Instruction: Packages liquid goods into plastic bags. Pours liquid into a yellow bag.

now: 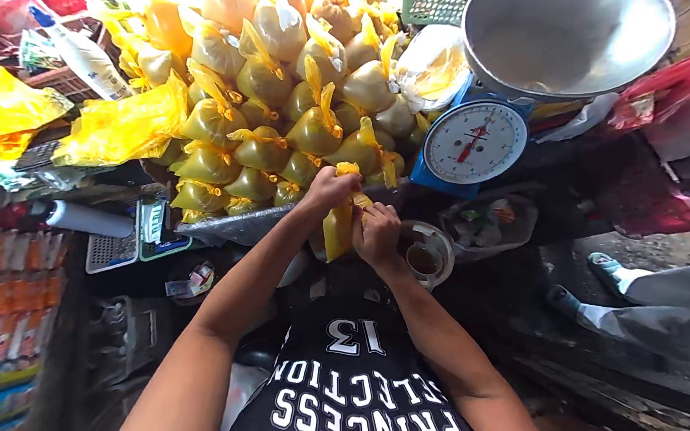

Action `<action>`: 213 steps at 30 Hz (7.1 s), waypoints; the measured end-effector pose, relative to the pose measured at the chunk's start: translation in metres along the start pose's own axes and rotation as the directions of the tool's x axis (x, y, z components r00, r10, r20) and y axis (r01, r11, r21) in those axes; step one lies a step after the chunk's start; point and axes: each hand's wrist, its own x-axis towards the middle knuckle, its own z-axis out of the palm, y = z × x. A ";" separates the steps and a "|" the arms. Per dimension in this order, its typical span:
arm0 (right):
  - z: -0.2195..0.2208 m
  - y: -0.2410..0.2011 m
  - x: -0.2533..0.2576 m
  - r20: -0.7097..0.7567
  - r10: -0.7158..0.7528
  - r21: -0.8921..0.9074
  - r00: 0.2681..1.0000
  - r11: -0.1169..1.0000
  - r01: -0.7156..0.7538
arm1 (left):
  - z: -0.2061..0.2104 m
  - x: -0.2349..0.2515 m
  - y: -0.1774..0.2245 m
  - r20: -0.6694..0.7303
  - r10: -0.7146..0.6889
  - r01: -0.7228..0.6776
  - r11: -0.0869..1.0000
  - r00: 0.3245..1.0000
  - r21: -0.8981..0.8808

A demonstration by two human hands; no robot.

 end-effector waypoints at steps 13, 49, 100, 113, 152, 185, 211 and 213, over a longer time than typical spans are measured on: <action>-0.029 0.040 -0.047 -0.068 0.023 0.246 0.997 0.969 -0.005 | 0.009 0.030 -0.008 0.096 -0.233 0.251 0.875 0.968 -0.414; -0.015 -0.050 -0.015 -0.028 0.471 0.454 0.882 0.792 -0.409 | -0.027 0.011 -0.046 0.414 0.560 -0.682 0.448 0.718 0.577; -0.113 -0.011 -0.010 -0.292 0.407 0.129 0.865 0.913 -0.386 | 0.069 -0.039 0.060 0.410 0.524 -0.545 0.835 0.747 -0.075; -0.076 0.021 0.004 0.155 0.426 0.264 0.891 0.852 -0.453 | 0.031 -0.058 0.012 0.138 0.628 -0.643 0.756 0.766 0.123; 0.092 -0.051 0.242 0.322 0.242 0.228 0.915 0.918 -0.323 | -0.408 0.068 -0.090 -0.731 0.185 0.102 0.939 0.657 0.329; -0.027 -0.083 0.118 0.027 0.456 0.707 0.890 0.620 -0.339 | -0.073 -0.013 -0.004 0.093 0.630 -0.554 0.736 0.771 -0.389; -0.184 0.085 -0.044 -0.202 0.771 0.276 0.603 0.636 -0.720 | 0.202 -0.036 0.039 0.474 0.231 0.033 0.874 0.850 -0.486; -0.183 0.091 -0.044 -0.281 0.753 0.210 0.595 0.653 -0.727 | 0.212 -0.035 0.046 0.523 0.141 0.224 0.788 0.841 -0.574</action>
